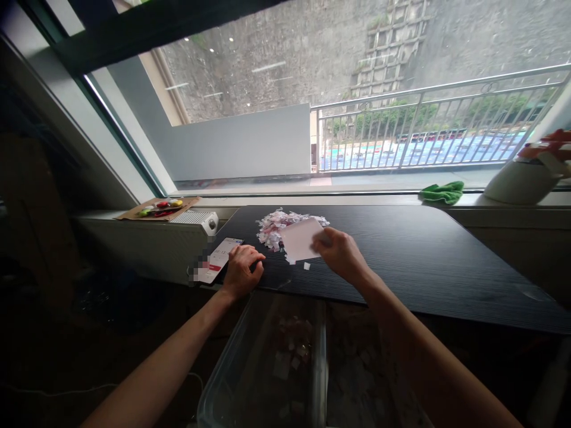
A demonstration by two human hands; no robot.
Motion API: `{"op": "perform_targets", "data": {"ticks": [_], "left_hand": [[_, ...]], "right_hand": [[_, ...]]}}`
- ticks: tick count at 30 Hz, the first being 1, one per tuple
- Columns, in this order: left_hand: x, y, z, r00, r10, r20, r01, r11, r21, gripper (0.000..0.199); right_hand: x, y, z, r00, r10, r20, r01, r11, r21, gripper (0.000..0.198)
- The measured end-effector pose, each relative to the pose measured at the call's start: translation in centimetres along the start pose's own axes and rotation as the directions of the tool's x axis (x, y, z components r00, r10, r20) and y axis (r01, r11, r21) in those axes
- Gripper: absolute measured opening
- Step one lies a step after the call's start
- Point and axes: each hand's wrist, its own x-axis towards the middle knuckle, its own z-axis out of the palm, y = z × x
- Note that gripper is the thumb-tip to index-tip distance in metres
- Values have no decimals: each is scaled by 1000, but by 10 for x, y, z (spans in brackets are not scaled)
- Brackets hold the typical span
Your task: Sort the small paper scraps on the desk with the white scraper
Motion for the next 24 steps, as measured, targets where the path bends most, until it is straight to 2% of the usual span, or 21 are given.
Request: {"op": "perform_targets", "data": {"ticks": [4, 8, 11, 13, 16, 19, 21, 24], "left_hand": [[0, 0, 0, 1000, 6, -1, -6, 1000, 7, 14], [0, 1, 0, 1000, 22, -16, -22, 1000, 17, 15], [0, 2, -1, 999, 27, -21, -26, 1000, 15, 15], [0, 2, -1, 999, 30, -19, -30, 999, 17, 14], [0, 0, -1, 999, 39, -23, -38, 999, 27, 14], [0, -2, -1, 998, 60, -23, -59, 998, 32, 14], [0, -3, -1, 997, 76, -23, -75, 996, 36, 15], [0, -4, -1, 996, 84, -28, -83, 996, 43, 15]], "right_hand": [[-4, -3, -9, 1000, 16, -3, -16, 989, -146, 15], [-21, -7, -47, 995, 97, -18, -99, 959, -266, 11], [-30, -2, -75, 986, 160, -49, -167, 951, -260, 10], [-31, 6, -85, 975, 205, -81, -216, 961, -173, 9], [-25, 22, -82, 944, 311, -105, -298, 946, 124, 7], [-17, 40, -67, 926, 377, 18, -352, 846, 400, 11], [-16, 50, -62, 903, 426, 51, -401, 795, 454, 15], [-23, 62, -70, 878, 466, 110, -465, 775, 428, 17]]}}
